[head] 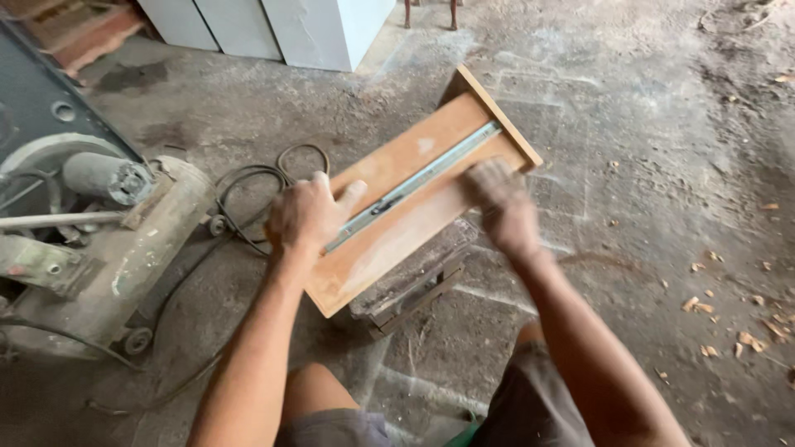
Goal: The person sands the surfaces and edges of a wooden drawer by hand using a piece of sandpaper, and then uses a pencil to mark a line along a metal drawer slide attached to the side.
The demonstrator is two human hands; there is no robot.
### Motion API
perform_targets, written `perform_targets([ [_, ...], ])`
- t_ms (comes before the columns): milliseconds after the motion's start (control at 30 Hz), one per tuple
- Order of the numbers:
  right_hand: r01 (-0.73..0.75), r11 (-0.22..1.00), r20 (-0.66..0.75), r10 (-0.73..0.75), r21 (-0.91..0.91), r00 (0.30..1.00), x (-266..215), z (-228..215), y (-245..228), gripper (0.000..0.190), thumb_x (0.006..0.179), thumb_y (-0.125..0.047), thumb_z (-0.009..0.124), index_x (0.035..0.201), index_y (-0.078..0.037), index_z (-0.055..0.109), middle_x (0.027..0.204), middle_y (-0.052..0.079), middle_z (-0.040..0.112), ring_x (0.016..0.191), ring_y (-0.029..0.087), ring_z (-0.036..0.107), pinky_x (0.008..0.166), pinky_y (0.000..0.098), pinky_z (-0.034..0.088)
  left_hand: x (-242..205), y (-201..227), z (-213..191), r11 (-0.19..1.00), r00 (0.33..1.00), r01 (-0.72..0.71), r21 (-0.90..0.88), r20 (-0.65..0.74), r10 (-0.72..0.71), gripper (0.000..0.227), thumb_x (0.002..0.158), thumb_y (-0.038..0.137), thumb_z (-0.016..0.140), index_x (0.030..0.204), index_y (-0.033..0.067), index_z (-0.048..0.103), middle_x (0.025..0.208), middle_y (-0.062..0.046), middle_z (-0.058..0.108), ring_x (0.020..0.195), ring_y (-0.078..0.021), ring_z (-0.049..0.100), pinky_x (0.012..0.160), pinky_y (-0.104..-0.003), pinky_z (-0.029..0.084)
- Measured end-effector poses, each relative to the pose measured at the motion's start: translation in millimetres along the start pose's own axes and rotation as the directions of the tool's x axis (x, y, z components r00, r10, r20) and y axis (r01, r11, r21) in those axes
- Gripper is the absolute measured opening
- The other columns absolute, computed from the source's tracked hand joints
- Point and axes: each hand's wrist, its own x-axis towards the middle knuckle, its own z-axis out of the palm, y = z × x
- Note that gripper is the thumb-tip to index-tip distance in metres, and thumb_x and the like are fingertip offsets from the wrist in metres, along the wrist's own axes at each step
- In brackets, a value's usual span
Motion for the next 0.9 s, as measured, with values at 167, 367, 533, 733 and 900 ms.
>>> perform_targets([
  [167,0.417,0.735,0.198,-0.371,-0.534,0.907,-47,63,-1,0.063,0.093,-0.004,0.048,0.156,-0.005,0.044,0.164,0.014,0.039,0.155,0.032,0.03,0.125,0.0546,0.019,23,1,34,0.955,0.924,-0.278,0.1,-0.243,0.294,0.078,0.085,0.077,0.06,0.109,0.0028,0.068,0.096,-0.023,0.076,0.094,-0.0399,0.073,0.085,-0.055,0.054],
  [367,0.363,0.649,0.243,-0.271,-0.668,0.931,20,-4,43,0.033,0.102,-0.023,0.049,0.134,-0.019,0.054,0.133,0.007,0.059,0.126,0.02,0.052,0.111,0.0347,0.044,28,-5,14,0.991,0.991,-0.129,0.029,0.03,0.128,0.078,0.084,0.077,0.058,0.115,0.0057,0.066,0.101,-0.024,0.075,0.097,-0.0415,0.073,0.083,-0.053,0.055],
  [533,-0.208,0.762,-0.051,0.3,0.614,0.952,5,32,23,0.04,0.108,-0.022,0.047,0.145,-0.007,0.05,0.148,0.011,0.065,0.14,0.025,0.059,0.111,0.0347,0.045,17,7,3,0.999,0.998,-0.04,-0.003,0.039,0.04,0.081,0.081,0.079,0.061,0.116,0.0067,0.067,0.105,-0.024,0.074,0.101,-0.0434,0.07,0.081,-0.055,0.055],
  [733,-0.261,0.925,0.165,0.222,0.275,0.961,5,5,-15,0.047,0.109,-0.03,0.038,0.136,0.0,0.064,0.141,0.015,0.069,0.126,0.028,0.07,0.079,0.0371,0.056,13,7,-6,0.999,0.996,-0.035,-0.02,0.079,0.037,0.082,0.082,0.08,0.06,0.12,0.0077,0.065,0.106,-0.024,0.073,0.101,-0.0445,0.069,0.08,-0.058,0.055],
  [900,0.334,0.942,-0.032,-0.335,-0.03,0.942,-29,77,9,0.045,0.109,-0.003,0.032,0.147,0.016,0.045,0.151,0.034,0.046,0.138,0.041,0.04,0.114,0.0503,0.031,20,7,-9,0.998,0.995,-0.045,-0.035,0.089,0.048,0.085,0.082,0.081,0.06,0.118,0.0045,0.066,0.104,-0.024,0.075,0.1,-0.0421,0.072,0.082,-0.055,0.056],
])
